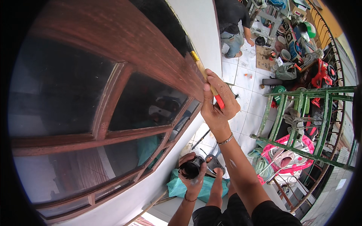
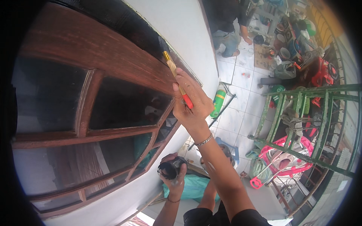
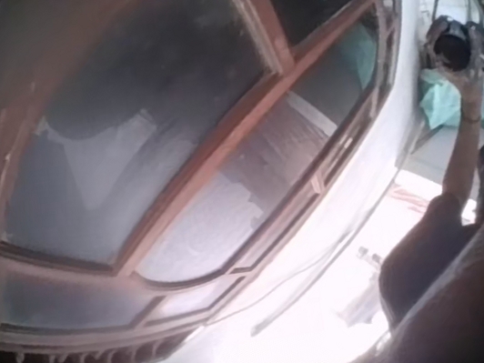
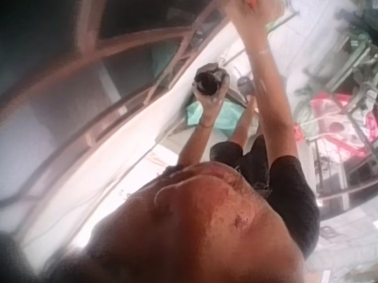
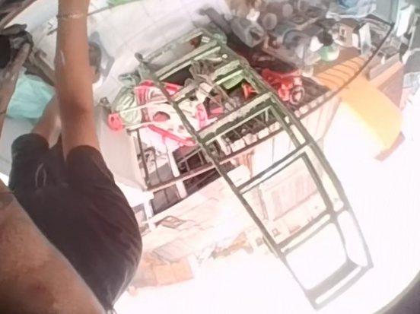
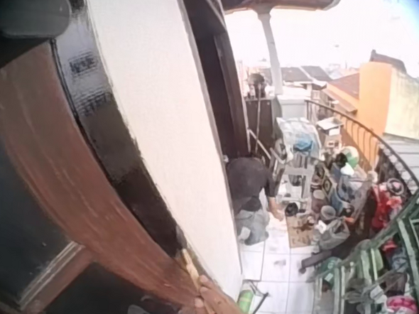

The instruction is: The person paints the wooden frame of a window with black paint using a paintbrush. They repeatedly dip the brush into a small paint container and apply paint to the upper and side sections of the frame.

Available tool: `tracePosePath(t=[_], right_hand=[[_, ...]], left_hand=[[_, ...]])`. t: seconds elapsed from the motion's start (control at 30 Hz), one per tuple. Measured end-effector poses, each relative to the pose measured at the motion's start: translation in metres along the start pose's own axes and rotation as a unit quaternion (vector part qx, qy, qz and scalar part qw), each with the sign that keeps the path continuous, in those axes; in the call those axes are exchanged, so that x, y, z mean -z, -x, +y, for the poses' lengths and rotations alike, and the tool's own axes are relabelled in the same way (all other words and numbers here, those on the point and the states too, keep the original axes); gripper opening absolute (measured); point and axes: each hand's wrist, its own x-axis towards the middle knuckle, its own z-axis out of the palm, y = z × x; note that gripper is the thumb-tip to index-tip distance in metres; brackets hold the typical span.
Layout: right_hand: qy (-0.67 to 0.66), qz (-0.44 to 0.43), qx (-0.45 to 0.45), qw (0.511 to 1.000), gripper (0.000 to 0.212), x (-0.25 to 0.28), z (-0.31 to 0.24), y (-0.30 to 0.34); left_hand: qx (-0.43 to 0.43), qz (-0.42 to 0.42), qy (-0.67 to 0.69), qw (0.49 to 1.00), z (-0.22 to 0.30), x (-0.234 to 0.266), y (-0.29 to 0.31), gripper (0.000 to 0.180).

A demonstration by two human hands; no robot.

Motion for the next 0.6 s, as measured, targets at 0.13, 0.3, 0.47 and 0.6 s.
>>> tracePosePath(t=[0.13,0.3,0.47,0.6], right_hand=[[0.001,0.009,0.000,1.000,0.019,0.010,-0.002,0.001],[-0.042,0.038,-0.013,0.998,0.019,0.003,-0.010,-0.013],[0.000,0.006,-0.043,0.999,0.018,0.005,0.018,0.026],[0.000,-0.003,-0.110,0.994,0.017,0.015,0.031,0.043]], left_hand=[[0.005,0.012,0.012,1.000,0.000,-0.001,0.002,0.047],[0.004,0.012,0.009,1.000,-0.002,-0.002,0.003,0.047],[0.004,0.012,0.006,1.000,-0.001,-0.002,0.004,0.046],[0.001,0.011,-0.006,1.000,-0.001,-0.002,0.005,0.046]])
